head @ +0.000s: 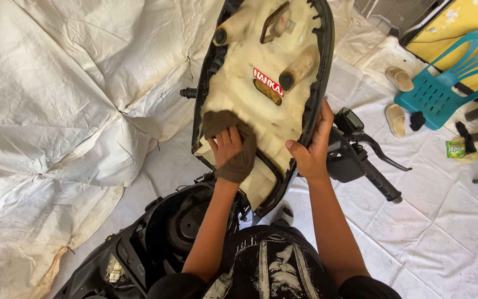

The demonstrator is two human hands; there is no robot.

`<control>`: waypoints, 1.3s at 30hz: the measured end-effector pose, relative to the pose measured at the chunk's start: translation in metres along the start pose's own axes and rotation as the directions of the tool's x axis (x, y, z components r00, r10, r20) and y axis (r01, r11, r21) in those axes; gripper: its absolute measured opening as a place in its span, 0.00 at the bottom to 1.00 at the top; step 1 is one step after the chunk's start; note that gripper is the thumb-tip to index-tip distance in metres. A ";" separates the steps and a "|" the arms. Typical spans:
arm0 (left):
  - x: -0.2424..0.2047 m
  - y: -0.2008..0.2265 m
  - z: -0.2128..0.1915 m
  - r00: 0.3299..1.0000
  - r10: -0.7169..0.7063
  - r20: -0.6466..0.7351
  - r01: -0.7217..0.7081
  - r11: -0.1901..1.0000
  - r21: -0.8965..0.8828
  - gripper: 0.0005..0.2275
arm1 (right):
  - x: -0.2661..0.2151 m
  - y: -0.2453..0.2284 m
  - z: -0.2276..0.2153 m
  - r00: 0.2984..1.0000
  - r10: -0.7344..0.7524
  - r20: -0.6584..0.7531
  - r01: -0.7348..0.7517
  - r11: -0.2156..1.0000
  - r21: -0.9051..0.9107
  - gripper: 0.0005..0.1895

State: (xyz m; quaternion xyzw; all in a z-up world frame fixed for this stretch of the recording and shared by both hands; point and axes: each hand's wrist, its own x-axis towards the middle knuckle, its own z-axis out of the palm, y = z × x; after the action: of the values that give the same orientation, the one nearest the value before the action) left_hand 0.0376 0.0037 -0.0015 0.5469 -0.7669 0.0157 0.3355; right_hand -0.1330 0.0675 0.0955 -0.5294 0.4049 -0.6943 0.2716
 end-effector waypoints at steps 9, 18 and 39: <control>0.006 0.028 -0.037 0.995 0.081 0.056 -0.089 0.984 0.155 0.30 | 0.001 -0.003 0.007 1.000 -0.012 -0.018 0.011 0.999 -0.052 0.52; -0.001 -0.002 -0.045 0.994 0.069 0.086 -0.067 0.998 -0.020 0.31 | -0.004 -0.004 0.011 0.999 -0.003 -0.047 0.000 0.998 -0.060 0.50; 0.003 -0.003 -0.018 0.997 0.075 0.006 -0.076 0.997 0.007 0.32 | -0.006 -0.001 0.009 0.999 -0.014 -0.049 0.009 0.996 -0.091 0.50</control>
State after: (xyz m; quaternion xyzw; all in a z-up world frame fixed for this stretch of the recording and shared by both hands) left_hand 0.0483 0.0067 0.0130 0.5188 -0.7878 0.0296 0.3307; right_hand -0.1226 0.0706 0.0944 -0.5261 0.4396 -0.6896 0.2331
